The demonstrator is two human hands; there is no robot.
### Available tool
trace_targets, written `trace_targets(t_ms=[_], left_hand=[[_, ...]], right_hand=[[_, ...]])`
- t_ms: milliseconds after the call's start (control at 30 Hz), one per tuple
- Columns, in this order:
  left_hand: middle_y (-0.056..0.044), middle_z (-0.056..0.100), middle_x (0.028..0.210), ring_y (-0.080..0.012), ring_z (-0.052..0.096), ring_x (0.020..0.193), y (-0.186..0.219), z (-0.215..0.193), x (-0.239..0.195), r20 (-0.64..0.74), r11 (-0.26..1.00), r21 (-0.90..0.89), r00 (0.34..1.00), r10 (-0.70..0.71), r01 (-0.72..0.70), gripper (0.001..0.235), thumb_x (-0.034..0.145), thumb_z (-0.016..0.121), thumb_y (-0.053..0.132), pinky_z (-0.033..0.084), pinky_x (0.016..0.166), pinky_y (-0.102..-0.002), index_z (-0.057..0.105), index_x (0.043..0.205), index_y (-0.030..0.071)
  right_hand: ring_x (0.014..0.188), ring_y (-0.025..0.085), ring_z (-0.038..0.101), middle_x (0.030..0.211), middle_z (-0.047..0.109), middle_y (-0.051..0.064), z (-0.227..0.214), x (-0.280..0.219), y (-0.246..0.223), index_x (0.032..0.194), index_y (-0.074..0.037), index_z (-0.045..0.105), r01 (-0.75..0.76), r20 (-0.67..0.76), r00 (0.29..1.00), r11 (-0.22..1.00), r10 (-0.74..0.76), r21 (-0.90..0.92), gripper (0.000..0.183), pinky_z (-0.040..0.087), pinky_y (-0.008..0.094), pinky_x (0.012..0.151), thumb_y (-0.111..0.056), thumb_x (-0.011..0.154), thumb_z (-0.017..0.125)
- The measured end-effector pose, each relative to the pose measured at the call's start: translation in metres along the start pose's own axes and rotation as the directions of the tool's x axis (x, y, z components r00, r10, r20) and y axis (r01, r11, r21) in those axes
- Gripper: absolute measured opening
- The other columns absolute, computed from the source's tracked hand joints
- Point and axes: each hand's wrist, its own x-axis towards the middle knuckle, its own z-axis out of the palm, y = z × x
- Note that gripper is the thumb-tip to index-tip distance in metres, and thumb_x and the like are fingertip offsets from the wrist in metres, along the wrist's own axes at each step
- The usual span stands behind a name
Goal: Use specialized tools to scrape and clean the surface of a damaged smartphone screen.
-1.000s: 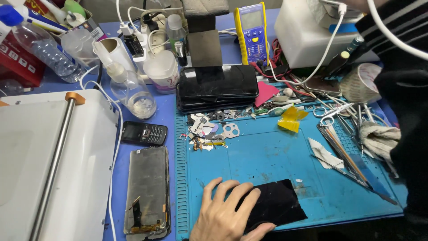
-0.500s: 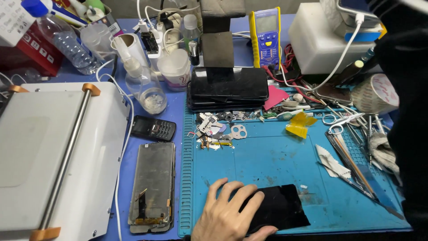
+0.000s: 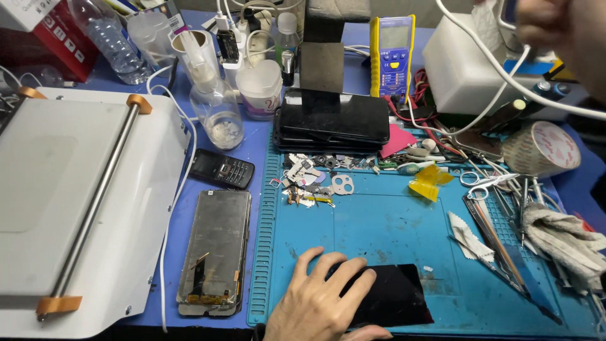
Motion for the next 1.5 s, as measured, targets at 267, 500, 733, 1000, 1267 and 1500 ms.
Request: trace_targets(t_ms=[267, 500, 733, 1000, 1267, 1500], left_hand=[[-0.018, 0.059, 0.127, -0.035, 0.052, 0.111, 0.0, 0.001, 0.0, 0.019, 1.0, -0.002, 1.0, 0.015, -0.015, 0.067, 0.099, 0.045, 0.058, 0.028, 0.104, -0.067, 0.061, 0.126, -0.002], [-0.021, 0.049, 0.127, -0.0416, 0.045, 0.119, 0.014, -0.006, 0.009, 0.125, 1.0, -0.017, 0.992, -0.004, 0.006, 0.084, 0.08, 0.08, 0.033, 0.024, 0.109, -0.069, 0.042, 0.147, 0.001], [-0.015, 0.048, 0.126, -0.0269, 0.048, 0.098, 0.022, -0.009, 0.006, 0.032, 0.998, -0.011, 0.998, 0.057, -0.056, 0.064, 0.095, 0.067, 0.031, 0.04, 0.088, -0.042, 0.044, 0.148, 0.005], [-0.026, 0.029, 0.161, -0.0413, 0.038, 0.154, 0.019, -0.023, -0.007, -0.405, 0.968, -0.129, 0.88, -0.249, 0.215, 0.097, 0.083, 0.081, 0.049, 0.036, 0.133, -0.055, 0.027, 0.149, 0.003], [-0.024, 0.04, 0.152, -0.0359, 0.049, 0.135, 0.034, -0.009, 0.032, 0.043, 0.432, -0.857, 0.874, -0.483, 0.281, 0.082, 0.089, 0.063, 0.031, 0.048, 0.108, -0.052, 0.02, 0.153, 0.001], [-0.016, 0.057, 0.126, -0.0196, 0.061, 0.088, 0.014, 0.005, 0.038, 0.051, 0.18, -0.964, 0.802, -0.595, 0.196, 0.042, 0.097, 0.059, 0.009, 0.054, 0.045, -0.023, 0.045, 0.136, 0.0]], right_hand=[[0.051, 0.041, 0.061, 0.102, 0.069, 0.033, -0.007, -0.187, 0.071, 0.13, 0.01, 0.058, -0.33, 0.079, 0.939, 0.942, 0.334, -0.065, 0.043, 0.053, 0.051, 0.035, 0.004, 0.089, 0.047], [0.056, 0.016, 0.071, 0.088, 0.09, 0.01, 0.129, -0.293, -0.017, 0.112, -0.005, 0.085, -0.353, -0.053, 0.935, 0.906, 0.351, -0.235, 0.036, 0.054, 0.028, 0.051, 0.001, 0.079, 0.073], [0.063, 0.01, 0.08, 0.081, 0.091, -0.003, 0.169, -0.268, -0.033, 0.097, -0.012, 0.087, -0.125, 0.242, 0.952, 0.958, 0.19, -0.259, 0.036, 0.062, 0.024, 0.059, -0.021, 0.062, 0.091], [0.054, 0.012, 0.044, 0.084, 0.065, 0.009, 0.159, -0.275, -0.015, 0.109, 0.004, 0.071, -0.407, -0.072, 0.881, 0.828, 0.467, 0.384, 0.016, 0.034, 0.024, 0.048, 0.003, 0.093, 0.067], [0.06, 0.005, 0.048, 0.083, 0.058, 0.001, 0.199, -0.258, -0.042, 0.139, -0.006, 0.052, -0.288, 0.092, 0.927, 0.531, 0.364, 0.797, 0.037, 0.043, 0.02, 0.053, -0.01, 0.102, 0.057], [0.071, 0.017, 0.045, 0.098, 0.057, 0.014, 0.203, -0.263, -0.035, 0.141, 0.0, 0.046, -0.493, 0.438, 0.866, 0.268, 0.24, 0.828, 0.039, 0.038, 0.03, 0.059, -0.004, 0.103, 0.051]])
